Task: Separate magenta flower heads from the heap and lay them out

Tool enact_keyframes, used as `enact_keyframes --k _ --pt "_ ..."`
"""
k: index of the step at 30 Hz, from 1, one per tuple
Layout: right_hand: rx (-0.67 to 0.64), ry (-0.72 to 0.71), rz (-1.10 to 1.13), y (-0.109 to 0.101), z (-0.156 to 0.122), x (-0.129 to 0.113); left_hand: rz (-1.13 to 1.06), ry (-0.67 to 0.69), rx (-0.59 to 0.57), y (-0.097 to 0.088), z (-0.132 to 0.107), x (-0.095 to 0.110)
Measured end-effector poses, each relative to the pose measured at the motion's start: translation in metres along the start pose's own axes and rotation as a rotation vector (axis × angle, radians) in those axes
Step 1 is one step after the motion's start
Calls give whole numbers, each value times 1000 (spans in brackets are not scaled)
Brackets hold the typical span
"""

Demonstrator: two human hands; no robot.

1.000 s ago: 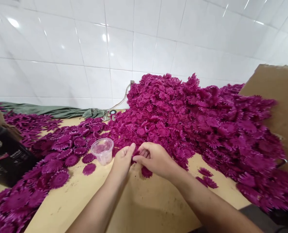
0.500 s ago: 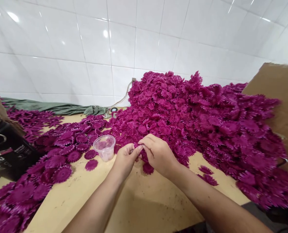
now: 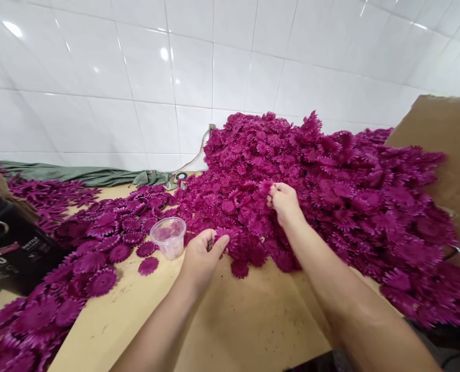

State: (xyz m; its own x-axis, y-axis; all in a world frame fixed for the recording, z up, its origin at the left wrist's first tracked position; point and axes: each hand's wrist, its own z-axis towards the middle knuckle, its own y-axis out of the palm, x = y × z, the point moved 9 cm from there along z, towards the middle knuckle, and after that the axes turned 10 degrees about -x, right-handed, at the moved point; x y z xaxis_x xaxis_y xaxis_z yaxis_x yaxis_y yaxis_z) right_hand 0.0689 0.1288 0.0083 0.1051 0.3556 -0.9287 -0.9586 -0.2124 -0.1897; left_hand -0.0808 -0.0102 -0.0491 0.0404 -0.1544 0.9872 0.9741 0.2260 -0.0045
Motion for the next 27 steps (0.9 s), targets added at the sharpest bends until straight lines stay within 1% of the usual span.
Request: enact_keyframes --k 2,3,5,7,9,10,12,14,17,19,21,23,27 --pt "-32 83 48 -5 -4 4 -79 -15 21 -3 -1 -2" --pt "-70 132 80 -1 -9 7 -122 -23 23 -2 0 -4" --pt "-195 235 200 16 -25 13 -182 -44 22 1 2 -8" --pt "-319 346 379 39 -43 19 -202 -65 35 3 2 -12" --pt "-406 423 540 58 -58 21 -219 -77 53 2 2 -15" --pt "-432 438 585 64 -63 21 -236 -72 67 0 1 -15" --pt "-477 455 632 72 -69 21 -258 -48 95 -5 0 -13" --pt "-497 469 636 76 -72 23 -234 -12 116 -8 -1 -8" --pt "-489 483 614 80 -74 26 -125 51 109 -7 -2 3" --pt "-495 474 605 83 -75 26 -42 119 116 -6 -2 12" --pt "-501 448 589 85 -75 25 31 186 145 -8 -4 19" --pt "-496 406 550 85 -74 23 95 225 168 -10 -5 24" --pt "-447 280 427 77 -66 15 201 273 197 -12 -9 30"
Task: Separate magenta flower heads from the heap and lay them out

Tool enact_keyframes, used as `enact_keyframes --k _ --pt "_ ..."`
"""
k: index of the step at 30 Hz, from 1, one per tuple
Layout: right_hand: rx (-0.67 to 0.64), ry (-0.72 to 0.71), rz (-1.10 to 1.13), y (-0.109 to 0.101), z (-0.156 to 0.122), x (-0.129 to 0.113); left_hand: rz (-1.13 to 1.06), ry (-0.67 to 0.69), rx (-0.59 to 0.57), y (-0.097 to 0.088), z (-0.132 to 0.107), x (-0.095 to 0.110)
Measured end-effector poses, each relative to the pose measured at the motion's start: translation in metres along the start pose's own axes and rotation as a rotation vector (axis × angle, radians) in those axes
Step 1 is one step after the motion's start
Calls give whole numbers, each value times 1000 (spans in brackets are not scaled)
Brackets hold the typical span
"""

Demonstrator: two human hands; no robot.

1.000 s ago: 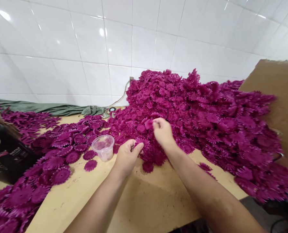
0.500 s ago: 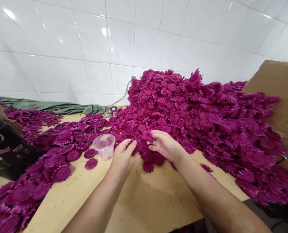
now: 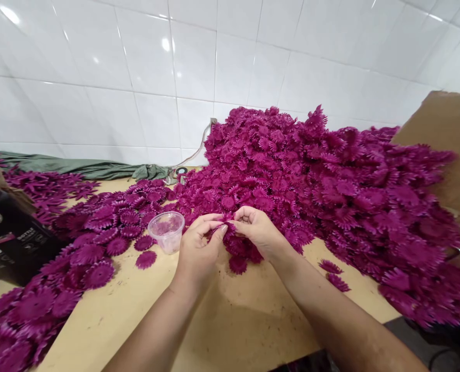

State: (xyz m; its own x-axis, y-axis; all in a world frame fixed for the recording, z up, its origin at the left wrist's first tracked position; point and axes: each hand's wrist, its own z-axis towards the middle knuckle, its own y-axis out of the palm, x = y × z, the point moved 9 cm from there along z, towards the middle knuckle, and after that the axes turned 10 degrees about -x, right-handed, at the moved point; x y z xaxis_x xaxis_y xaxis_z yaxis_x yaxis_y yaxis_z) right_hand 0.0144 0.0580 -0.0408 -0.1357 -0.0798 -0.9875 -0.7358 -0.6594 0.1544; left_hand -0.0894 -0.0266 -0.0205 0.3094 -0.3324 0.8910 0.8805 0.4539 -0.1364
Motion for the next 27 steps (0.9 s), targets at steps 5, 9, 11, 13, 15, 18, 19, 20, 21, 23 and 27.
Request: enact_keyframes --k 5,9,11,13,15,18,19,20,21,23,27 --pt "0 -37 -29 -1 -1 -6 77 97 13 -3 -2 10" --pt "-58 93 52 5 -4 10 59 110 -23 0 -3 11" --pt "-61 122 89 4 -4 12 48 68 16 -5 -2 8" --pt "-16 106 92 -5 -2 8 -3 -42 72 -12 0 -4" --pt "110 56 -39 -26 1 -3 -60 -174 105 -16 1 -20" --pt "333 -56 -361 -58 0 -28 -59 -254 78 -15 3 -34" --pt "389 -125 -500 -63 -2 -39 -22 -237 56 -13 4 -34" --pt "419 -208 -646 -61 -6 -50 27 -204 35 -10 5 -32" --pt "417 -290 -793 -54 -10 -59 84 -162 12 -8 6 -28" --pt "326 -396 -1048 -29 -15 -65 201 -110 -43 -2 6 -20" --pt "87 -302 -1008 9 -17 -41 256 -207 -96 1 4 -26"
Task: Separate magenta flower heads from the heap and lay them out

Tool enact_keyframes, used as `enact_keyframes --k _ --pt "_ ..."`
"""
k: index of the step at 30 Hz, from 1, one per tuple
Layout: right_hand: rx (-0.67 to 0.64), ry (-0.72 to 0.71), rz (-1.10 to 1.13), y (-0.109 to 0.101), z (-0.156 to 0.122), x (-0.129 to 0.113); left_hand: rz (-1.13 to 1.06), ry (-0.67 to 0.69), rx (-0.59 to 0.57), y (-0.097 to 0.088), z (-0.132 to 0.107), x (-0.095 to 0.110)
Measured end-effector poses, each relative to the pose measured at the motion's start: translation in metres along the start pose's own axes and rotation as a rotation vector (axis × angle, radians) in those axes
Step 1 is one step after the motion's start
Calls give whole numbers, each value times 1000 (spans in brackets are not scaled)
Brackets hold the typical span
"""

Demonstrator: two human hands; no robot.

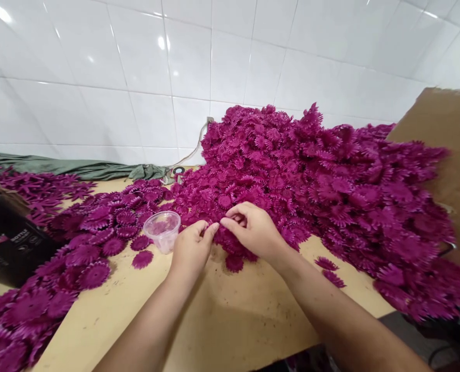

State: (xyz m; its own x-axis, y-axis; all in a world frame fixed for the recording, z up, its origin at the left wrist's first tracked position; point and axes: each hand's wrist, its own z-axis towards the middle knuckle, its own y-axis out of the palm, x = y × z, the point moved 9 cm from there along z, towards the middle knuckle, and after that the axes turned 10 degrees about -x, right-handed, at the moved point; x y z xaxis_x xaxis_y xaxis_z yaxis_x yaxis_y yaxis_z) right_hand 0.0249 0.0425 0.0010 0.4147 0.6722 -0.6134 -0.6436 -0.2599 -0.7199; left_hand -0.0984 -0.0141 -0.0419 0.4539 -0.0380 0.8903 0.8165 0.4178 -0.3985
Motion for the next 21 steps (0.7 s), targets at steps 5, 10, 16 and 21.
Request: enact_keyframes --k 5,10,16,21 --pt "-227 112 386 43 3 7 -275 -75 -106 12 3 -14" --pt "-119 134 493 31 12 26 -333 -9 -150 21 1 0" --pt "195 184 218 -10 19 36 -309 -1 -198 31 1 9" --pt "409 231 108 -50 34 57 -378 16 -164 25 -1 4"
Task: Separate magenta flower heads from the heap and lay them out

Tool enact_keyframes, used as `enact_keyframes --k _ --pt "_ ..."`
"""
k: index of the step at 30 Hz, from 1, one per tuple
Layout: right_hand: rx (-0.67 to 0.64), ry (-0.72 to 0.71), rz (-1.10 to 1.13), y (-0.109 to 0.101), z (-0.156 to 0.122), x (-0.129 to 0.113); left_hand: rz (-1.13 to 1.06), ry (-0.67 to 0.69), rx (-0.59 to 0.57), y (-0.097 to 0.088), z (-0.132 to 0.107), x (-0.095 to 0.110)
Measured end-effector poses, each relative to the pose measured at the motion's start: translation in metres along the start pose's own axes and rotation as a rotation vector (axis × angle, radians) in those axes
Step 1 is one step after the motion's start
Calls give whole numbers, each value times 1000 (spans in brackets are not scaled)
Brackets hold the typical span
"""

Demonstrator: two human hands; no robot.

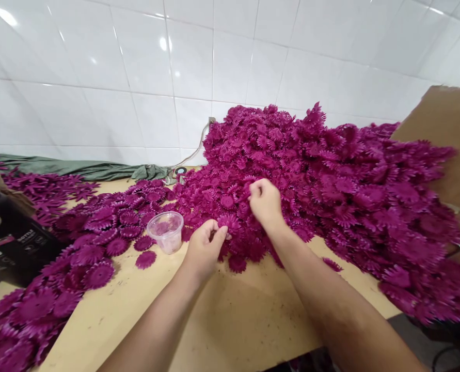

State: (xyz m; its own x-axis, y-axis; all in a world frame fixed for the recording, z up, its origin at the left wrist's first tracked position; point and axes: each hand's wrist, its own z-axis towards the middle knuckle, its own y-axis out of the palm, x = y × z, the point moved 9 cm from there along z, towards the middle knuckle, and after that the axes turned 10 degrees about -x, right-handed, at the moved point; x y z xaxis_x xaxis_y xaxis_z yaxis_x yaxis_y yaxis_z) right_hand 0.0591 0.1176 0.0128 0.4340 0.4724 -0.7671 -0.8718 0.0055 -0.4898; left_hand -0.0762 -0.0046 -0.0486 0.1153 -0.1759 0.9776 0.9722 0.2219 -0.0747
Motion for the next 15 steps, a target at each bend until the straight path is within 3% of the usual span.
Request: enact_keyframes --k 3,6,10,12,15 --pt "86 54 -87 -24 14 15 -99 -19 -11 -2 -3 -2" --pt "14 -83 -156 -27 5 0 -200 -38 -2 -1 -4 -4" --pt "-189 -299 -24 -4 -41 -44 -218 -59 -22 3 -2 -8" --pt "-312 -298 45 12 -62 -55 -246 -80 -19 2 -1 -12" --pt "-392 -283 12 28 -78 -59 -263 -98 14 -3 -1 -14"
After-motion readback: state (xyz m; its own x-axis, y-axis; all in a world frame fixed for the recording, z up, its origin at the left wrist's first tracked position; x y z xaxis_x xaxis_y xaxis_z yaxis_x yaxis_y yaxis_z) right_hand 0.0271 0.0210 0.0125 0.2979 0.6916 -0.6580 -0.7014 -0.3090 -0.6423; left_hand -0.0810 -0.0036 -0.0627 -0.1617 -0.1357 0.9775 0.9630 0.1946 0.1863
